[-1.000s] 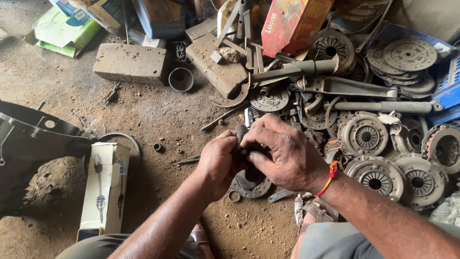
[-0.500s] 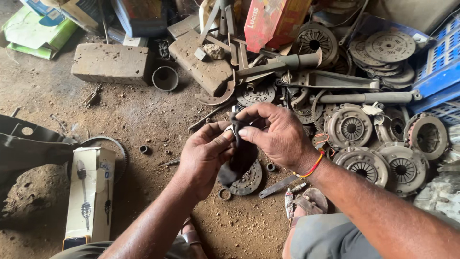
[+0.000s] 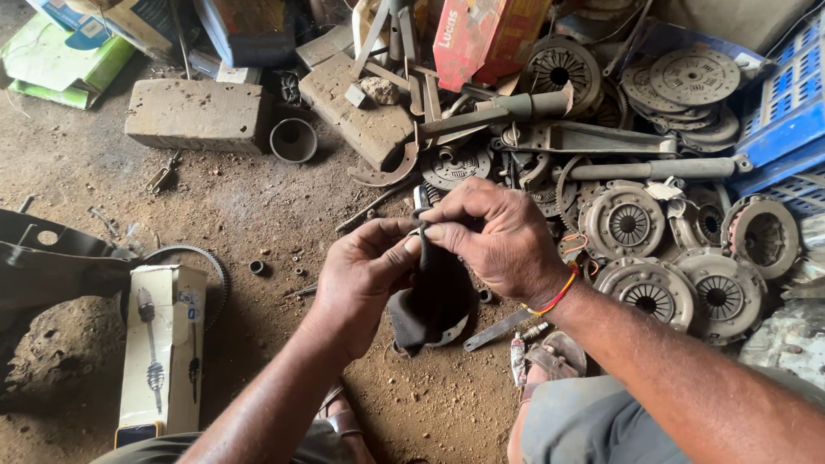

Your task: The person cleans a clutch assembly and a clutch plate using a rag and a metal file. They wipe the components to remove grime and use the file to scrape the surface of the plate.

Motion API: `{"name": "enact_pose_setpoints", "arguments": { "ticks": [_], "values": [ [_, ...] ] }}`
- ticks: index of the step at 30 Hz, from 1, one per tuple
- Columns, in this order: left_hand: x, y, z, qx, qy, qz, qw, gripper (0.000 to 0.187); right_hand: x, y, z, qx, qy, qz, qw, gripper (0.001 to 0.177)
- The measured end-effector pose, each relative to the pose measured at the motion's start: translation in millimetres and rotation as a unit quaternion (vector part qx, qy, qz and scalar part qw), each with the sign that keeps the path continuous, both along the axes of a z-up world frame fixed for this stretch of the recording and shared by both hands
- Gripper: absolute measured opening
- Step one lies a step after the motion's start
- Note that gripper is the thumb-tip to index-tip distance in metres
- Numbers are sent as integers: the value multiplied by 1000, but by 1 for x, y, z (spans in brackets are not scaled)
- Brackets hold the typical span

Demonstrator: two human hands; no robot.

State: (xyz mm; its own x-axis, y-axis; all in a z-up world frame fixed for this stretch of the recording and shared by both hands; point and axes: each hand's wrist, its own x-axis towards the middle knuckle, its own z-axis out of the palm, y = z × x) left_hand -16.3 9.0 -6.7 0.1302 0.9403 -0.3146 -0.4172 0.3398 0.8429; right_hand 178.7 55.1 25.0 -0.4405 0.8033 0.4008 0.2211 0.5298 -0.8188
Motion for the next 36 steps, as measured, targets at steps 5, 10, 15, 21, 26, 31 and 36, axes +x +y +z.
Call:
{"name": "enact_pose_setpoints", "arguments": {
  "ticks": [5,10,15,21,26,31,36],
  "values": [
    [6,-3,10,66,135,16,989,25,-2,0,-17,-274,106,-26,956,10],
    [10,-3,23,16,258,-22,966,21,-3,-1,-24,-321,154,-23,934,10],
    [9,-1,10,-6,181,24,983,18,-11,-14,-16,16,-1,-55,998,9],
    [6,-4,5,54,140,14,989,14,-11,-15,-19,-222,85,-47,970,9],
    [15,-11,10,220,332,-10,917,10,-7,-5,-41,-374,204,-36,904,15],
    [13,-7,10,300,438,21,847,14,-12,-6,-47,-491,210,-27,845,22],
    [9,-4,16,194,353,9,915,17,-12,-6,-39,-423,231,-17,876,20]
  ]
}}
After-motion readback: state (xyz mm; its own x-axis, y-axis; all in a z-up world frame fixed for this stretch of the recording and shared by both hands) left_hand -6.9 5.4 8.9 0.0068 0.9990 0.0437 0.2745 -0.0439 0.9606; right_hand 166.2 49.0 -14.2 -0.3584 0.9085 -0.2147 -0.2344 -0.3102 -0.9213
